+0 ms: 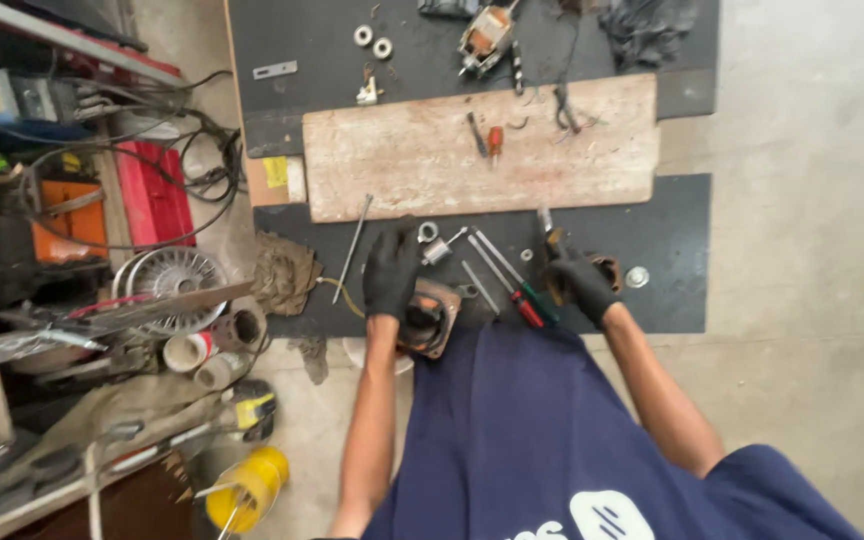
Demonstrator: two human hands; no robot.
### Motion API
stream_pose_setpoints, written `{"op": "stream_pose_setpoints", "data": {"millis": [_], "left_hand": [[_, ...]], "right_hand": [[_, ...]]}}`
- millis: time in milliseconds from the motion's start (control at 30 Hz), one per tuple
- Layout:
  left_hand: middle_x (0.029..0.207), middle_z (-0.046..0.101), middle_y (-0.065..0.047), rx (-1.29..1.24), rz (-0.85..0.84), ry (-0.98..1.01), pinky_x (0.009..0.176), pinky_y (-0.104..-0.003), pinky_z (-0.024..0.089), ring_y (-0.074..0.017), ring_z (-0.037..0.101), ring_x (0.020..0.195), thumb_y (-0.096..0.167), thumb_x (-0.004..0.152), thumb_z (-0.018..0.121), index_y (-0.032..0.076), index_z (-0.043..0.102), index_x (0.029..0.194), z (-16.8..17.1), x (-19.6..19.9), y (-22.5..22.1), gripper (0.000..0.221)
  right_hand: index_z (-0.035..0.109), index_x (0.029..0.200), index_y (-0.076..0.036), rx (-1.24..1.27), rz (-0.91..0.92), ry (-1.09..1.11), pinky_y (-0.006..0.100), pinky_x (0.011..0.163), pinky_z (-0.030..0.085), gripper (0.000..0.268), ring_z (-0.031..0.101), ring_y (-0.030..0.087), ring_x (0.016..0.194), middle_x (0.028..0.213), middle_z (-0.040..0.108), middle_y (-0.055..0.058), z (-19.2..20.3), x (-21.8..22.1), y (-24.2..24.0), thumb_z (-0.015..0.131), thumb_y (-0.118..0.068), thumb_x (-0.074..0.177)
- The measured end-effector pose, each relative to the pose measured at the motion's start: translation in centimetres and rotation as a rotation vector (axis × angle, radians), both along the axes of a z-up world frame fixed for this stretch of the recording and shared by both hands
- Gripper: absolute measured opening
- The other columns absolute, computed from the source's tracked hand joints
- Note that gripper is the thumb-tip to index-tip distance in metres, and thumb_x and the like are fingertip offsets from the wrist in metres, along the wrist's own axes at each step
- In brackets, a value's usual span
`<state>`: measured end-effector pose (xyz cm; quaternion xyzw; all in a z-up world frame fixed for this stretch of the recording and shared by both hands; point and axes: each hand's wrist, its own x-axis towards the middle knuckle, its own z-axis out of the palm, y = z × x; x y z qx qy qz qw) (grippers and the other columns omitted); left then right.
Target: Disassembling an electric motor using a screwdriver and pliers on a workbench.
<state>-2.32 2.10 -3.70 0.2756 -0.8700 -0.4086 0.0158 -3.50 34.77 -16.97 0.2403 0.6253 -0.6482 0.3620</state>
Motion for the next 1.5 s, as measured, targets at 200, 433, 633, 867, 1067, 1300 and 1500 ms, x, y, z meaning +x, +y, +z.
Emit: {"op": "stream_pose_setpoints", "data": {"millis": [200, 433, 633, 867, 1067, 1300, 1500], "left_hand": [[0.131, 0.07, 0.006, 0.035, -0.276, -0.313, 0.112, -0.041, 0.05, -0.019, 0.062, 0.127, 0.05, 0.095, 0.056, 0.033, 0.067, 0.128, -7.4, -11.0, 2.4, 0.04], [0.114, 0.075, 0.007, -0.092, -0.319, -0.448, 0.104, -0.044, 0.053, -0.0214, 0.069, 0.117, 0.072, 0.088, 0.046, 0.035, 0.073, 0.111, -10.5, -18.8, 8.6, 0.051], [0.104, 0.077, -0.007, -0.115, -0.546, -0.349, 0.099, -0.052, 0.055, -0.0329, 0.071, 0.11, 0.044, 0.096, 0.046, 0.023, 0.073, 0.104, -6.4, -12.5, 13.3, 0.035], [0.088, 0.073, -0.022, 0.1, -0.906, 0.132, 0.097, -0.048, 0.054, -0.0412, 0.068, 0.097, 0.017, 0.101, 0.05, -0.004, 0.074, 0.089, -11.1, 2.2, 15.9, 0.034], [0.082, 0.075, -0.009, -0.406, -0.988, 0.541, 0.1, -0.035, 0.05, -0.0266, 0.072, 0.091, 0.024, 0.097, 0.055, 0.013, 0.078, 0.078, -16.7, 0.1, 19.5, 0.032], [0.12, 0.069, -0.031, -0.243, -0.995, 0.369, 0.129, -0.047, 0.028, -0.0417, 0.054, 0.132, 0.002, 0.102, 0.048, -0.013, 0.065, 0.126, -31.1, 0.7, 26.4, 0.033], [0.138, 0.064, 0.0, -0.969, -0.825, 0.562, 0.124, -0.05, 0.021, -0.0237, 0.051, 0.136, 0.049, 0.105, 0.037, 0.019, 0.071, 0.124, -26.2, 4.6, 22.4, 0.049]], "right_hand": [[0.061, 0.134, -0.01, 0.359, 0.107, 0.058, 0.052, 0.115, 0.035, 0.063, 0.051, 0.039, 0.136, 0.142, 0.059, 0.017, 0.1, 1.3, -1.9, 0.072, -0.026, 0.074], [0.065, 0.126, -0.01, 0.287, 0.019, -0.038, 0.049, 0.108, 0.043, 0.062, 0.057, 0.041, 0.125, 0.127, 0.064, 0.021, -2.3, 2.4, -1.8, 0.075, -0.033, 0.07], [0.064, 0.12, -0.001, 0.071, -0.212, -0.088, 0.045, 0.09, 0.055, 0.05, 0.061, 0.038, 0.109, 0.117, 0.06, 0.021, 2.3, 1.3, -1.6, 0.076, -0.012, 0.072], [0.067, 0.106, -0.012, 0.246, 0.01, -0.061, 0.04, 0.054, 0.051, 0.046, 0.069, 0.03, 0.075, 0.085, 0.071, 0.015, -5.8, 1.8, 1.8, 0.079, -0.043, 0.074], [0.07, 0.112, -0.009, 0.335, 0.03, 0.076, 0.043, 0.066, 0.053, 0.046, 0.068, 0.033, 0.087, 0.095, 0.072, 0.018, 1.1, 0.7, 3.6, 0.074, -0.04, 0.078], [0.063, 0.095, -0.012, 0.486, -0.063, 0.085, 0.036, 0.048, 0.044, 0.033, 0.062, 0.027, 0.067, 0.071, 0.065, 0.014, 7.0, 2.4, 4.1, 0.065, -0.038, 0.074], [0.056, 0.099, -0.009, 0.356, -0.31, 0.112, 0.039, 0.074, 0.059, 0.031, 0.073, 0.031, 0.082, 0.075, 0.065, 0.02, 8.8, 5.6, 3.1, 0.066, -0.02, 0.072]]}}
